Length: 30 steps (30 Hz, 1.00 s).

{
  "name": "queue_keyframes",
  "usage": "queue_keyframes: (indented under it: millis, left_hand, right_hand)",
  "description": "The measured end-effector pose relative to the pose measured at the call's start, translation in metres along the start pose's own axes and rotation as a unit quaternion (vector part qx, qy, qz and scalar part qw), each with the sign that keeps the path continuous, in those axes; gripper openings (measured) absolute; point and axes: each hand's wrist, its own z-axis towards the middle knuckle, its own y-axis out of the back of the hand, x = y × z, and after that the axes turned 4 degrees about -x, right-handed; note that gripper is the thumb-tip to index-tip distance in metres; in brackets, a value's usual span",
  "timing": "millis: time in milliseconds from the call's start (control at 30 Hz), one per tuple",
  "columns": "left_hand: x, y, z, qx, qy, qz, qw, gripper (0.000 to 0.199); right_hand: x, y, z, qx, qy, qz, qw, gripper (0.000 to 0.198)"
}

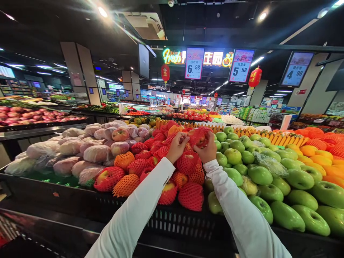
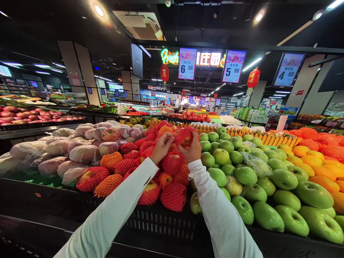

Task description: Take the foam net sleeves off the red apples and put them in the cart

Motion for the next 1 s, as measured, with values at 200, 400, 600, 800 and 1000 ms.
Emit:
queue_keyframes:
  millis: [200,400,600,800,1000]
  left_hand:
    - [0.008,0.000,0.002,-0.037,0.054,-0.083,0.994,0.058]
    - [-0.004,0.000,0.002,-0.010,0.108,-0.130,0.986,0.061]
    - [-0.007,-0.001,-0.002,0.105,0.111,-0.063,0.986,0.057]
    - [-0.003,0.000,0.000,0.118,0.027,0.031,0.992,0.044]
    - [0.001,0.002,0.000,0.113,0.029,0.013,0.993,0.046]
  right_hand:
    - [0.007,-0.002,0.000,-0.037,-0.014,0.027,0.999,0.068]
    - [0.011,-0.007,-0.001,-0.073,-0.039,0.080,0.993,0.067]
    - [0.006,-0.012,0.005,-0.113,-0.189,0.278,0.935,0.060]
    - [0.005,-0.014,0.003,-0.099,-0.405,0.438,0.796,0.062]
    - [0.010,-0.009,0.001,-0.034,-0.446,0.505,0.738,0.056]
